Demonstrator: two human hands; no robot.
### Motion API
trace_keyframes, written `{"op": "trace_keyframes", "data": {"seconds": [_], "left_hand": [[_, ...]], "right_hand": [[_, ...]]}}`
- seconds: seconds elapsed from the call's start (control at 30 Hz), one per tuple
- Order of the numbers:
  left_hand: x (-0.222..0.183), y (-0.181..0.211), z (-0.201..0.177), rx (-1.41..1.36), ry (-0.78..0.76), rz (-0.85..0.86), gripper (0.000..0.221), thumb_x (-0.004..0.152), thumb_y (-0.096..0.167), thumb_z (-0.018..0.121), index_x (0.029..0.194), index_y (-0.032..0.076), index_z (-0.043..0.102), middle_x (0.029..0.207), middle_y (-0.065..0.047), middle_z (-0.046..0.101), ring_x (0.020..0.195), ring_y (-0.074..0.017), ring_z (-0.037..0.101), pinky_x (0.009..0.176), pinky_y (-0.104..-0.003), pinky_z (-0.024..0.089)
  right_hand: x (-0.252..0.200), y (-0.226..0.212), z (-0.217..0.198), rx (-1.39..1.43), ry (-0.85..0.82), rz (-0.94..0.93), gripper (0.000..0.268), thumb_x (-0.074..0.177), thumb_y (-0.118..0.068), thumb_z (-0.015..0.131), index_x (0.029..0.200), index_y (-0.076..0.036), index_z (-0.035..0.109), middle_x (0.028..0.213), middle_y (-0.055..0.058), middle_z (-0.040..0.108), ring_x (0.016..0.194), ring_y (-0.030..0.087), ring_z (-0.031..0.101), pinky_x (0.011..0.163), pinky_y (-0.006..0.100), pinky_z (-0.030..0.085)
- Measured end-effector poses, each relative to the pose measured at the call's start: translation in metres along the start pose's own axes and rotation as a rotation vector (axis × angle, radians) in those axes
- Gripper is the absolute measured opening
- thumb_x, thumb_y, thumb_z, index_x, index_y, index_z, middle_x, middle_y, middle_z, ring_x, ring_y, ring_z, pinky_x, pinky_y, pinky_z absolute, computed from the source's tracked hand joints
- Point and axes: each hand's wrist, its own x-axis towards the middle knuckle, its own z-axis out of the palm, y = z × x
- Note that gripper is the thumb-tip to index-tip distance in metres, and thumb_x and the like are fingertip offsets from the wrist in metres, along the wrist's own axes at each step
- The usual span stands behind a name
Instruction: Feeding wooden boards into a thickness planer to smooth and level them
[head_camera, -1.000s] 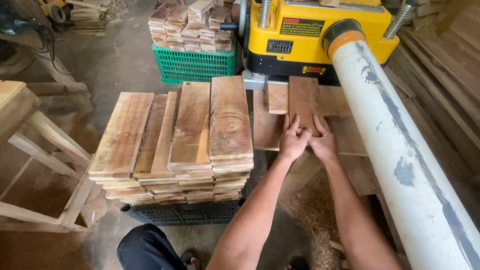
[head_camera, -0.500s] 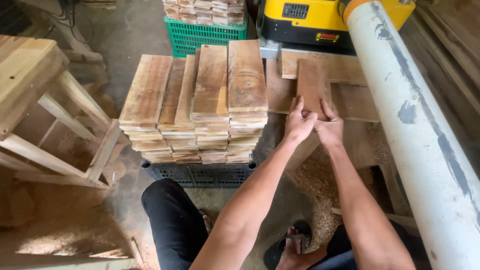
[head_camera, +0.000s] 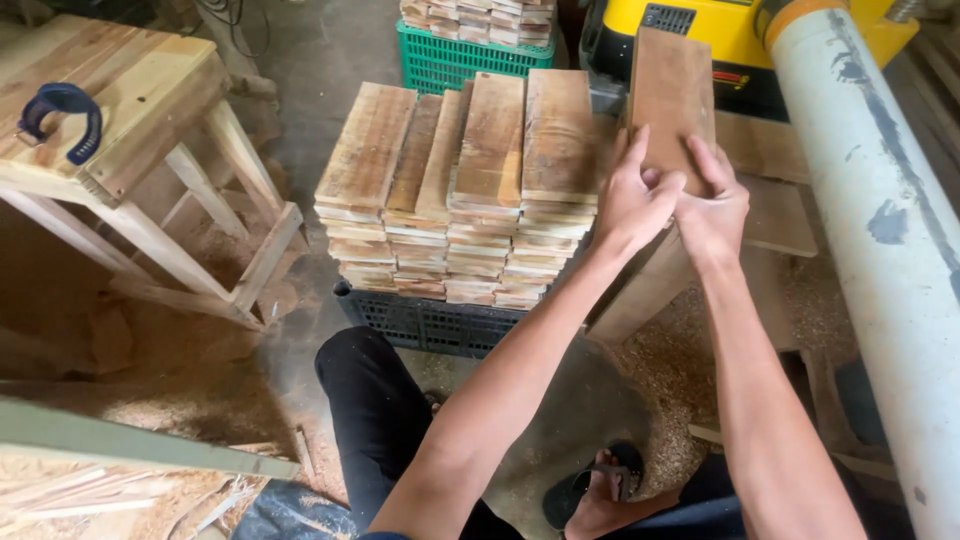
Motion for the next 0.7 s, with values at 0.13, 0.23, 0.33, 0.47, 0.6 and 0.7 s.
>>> {"op": "trace_keyframes", "data": {"seconds": [0.13, 0.23, 0.33, 0.47, 0.6, 0.7], "left_hand": [[-0.003, 0.008, -0.042, 0.020, 0.118, 0.025, 0.085, 0.075, 0.039, 0.061, 0.156, 0.020, 0.043, 0.169, -0.014, 0.033, 0.151, -0.0376, 0.039, 0.126, -0.050, 0.033], [-0.006, 0.008, -0.081, 0.053, 0.208, 0.019, 0.085, 0.075, 0.040, 0.062, 0.156, 0.022, 0.043, 0.164, -0.014, 0.041, 0.149, -0.0359, 0.043, 0.125, -0.049, 0.036], [-0.011, 0.000, -0.114, 0.130, 0.276, 0.016, 0.085, 0.075, 0.042, 0.062, 0.156, 0.023, 0.044, 0.162, -0.015, 0.044, 0.150, -0.0378, 0.042, 0.125, -0.051, 0.033], [-0.013, -0.012, -0.147, 0.036, 0.402, -0.038, 0.081, 0.073, 0.034, 0.063, 0.152, 0.028, 0.049, 0.147, -0.019, 0.057, 0.138, -0.0372, 0.054, 0.119, -0.047, 0.042], [-0.004, -0.022, -0.176, 0.020, 0.390, -0.043, 0.079, 0.076, 0.030, 0.061, 0.153, 0.027, 0.048, 0.138, -0.025, 0.062, 0.135, -0.0379, 0.057, 0.116, -0.048, 0.042], [0.026, -0.070, -0.202, 0.256, 0.345, -0.110, 0.075, 0.079, 0.042, 0.060, 0.152, 0.027, 0.049, 0.146, -0.024, 0.058, 0.143, -0.0387, 0.049, 0.122, -0.050, 0.034]], "right_hand": [[0.001, -0.015, 0.031, 0.047, -0.057, -0.062, 0.061, 0.083, -0.018, 0.090, 0.139, -0.017, 0.065, 0.148, 0.021, 0.050, 0.138, 0.040, 0.048, 0.112, 0.047, 0.045], [-0.004, -0.024, 0.062, 0.083, -0.108, -0.037, 0.061, 0.084, -0.021, 0.090, 0.140, -0.022, 0.065, 0.152, 0.025, 0.043, 0.140, 0.045, 0.041, 0.114, 0.047, 0.044], [-0.018, -0.039, 0.096, 0.128, -0.163, -0.015, 0.060, 0.083, -0.019, 0.088, 0.139, -0.021, 0.065, 0.152, 0.033, 0.040, 0.139, 0.050, 0.042, 0.113, 0.050, 0.044], [-0.026, -0.047, 0.131, -0.082, -0.250, -0.027, 0.061, 0.081, -0.038, 0.084, 0.138, -0.037, 0.064, 0.151, 0.026, 0.047, 0.141, 0.043, 0.044, 0.122, 0.048, 0.026], [-0.028, -0.060, 0.153, -0.304, -0.348, -0.090, 0.056, 0.089, -0.053, 0.069, 0.143, -0.040, 0.060, 0.158, 0.018, 0.046, 0.152, 0.034, 0.033, 0.123, 0.056, -0.003], [-0.026, -0.044, 0.168, -0.593, -0.538, -0.155, 0.071, 0.085, -0.069, 0.061, 0.149, -0.039, 0.054, 0.161, 0.018, 0.043, 0.157, 0.031, 0.023, 0.119, 0.062, -0.012]]}}
